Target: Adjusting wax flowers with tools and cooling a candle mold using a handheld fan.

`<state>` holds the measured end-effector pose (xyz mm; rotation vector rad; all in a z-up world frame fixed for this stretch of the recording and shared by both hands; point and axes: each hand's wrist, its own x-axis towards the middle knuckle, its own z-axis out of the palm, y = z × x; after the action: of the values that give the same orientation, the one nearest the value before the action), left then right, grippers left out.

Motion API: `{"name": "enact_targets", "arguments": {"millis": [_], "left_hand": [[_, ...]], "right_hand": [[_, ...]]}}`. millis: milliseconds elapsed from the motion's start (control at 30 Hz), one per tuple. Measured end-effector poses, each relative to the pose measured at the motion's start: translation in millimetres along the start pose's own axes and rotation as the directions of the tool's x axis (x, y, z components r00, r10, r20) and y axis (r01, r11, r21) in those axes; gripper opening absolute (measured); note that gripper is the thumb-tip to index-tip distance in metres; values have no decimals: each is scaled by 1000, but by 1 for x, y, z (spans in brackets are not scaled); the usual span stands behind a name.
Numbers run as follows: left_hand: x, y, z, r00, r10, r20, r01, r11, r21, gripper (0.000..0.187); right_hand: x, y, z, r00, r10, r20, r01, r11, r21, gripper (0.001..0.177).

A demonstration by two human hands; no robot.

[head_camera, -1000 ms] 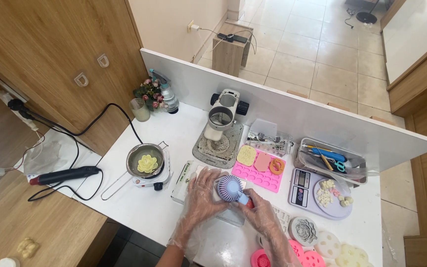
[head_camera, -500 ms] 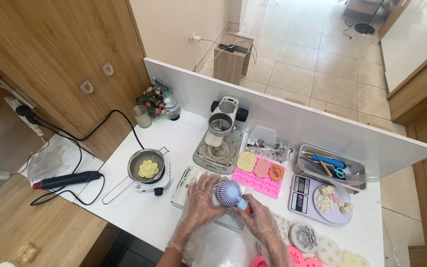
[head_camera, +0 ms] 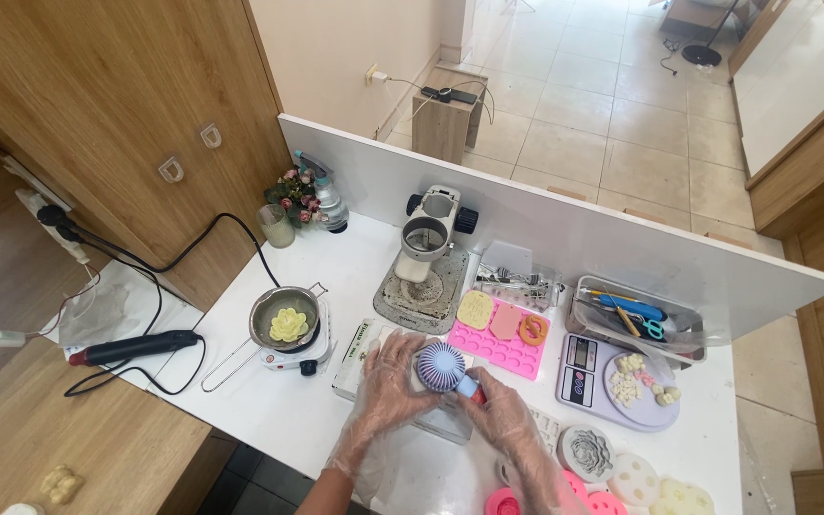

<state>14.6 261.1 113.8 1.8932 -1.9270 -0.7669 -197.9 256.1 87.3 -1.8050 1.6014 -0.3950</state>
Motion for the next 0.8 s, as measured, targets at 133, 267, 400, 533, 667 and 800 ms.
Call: {"name": "enact_targets", "arguments": {"millis": [133,267,400,533,667,800], "left_hand": [[3,-5,4,998,50,-41,-48,998,39,113],[2,-7,3,999,40,-10,-40,999,31,109],[5,-16,12,998,63,-31,-62,997,42,108],[3,-8,11,996,72,-54,-68,995,77,107],[4,-3,11,999,10,-32,-7,996,86,110],[5,-13,11,999,28,-16,-27,998,63,113]], "right_hand": [[39,28,-9,998,-43,46,36,991,126,46],[62,24,-61,984,-172,-40,175,977,123,46],[66,6,-93,988,-93,-120,110,984,139,50],[70,9,-58,994,54,-90,-29,966,257,51],[51,11,-24,988,-126,93,108,979,172,50],[50,21,-7,994,-83,72,60,958,280,49]]}}
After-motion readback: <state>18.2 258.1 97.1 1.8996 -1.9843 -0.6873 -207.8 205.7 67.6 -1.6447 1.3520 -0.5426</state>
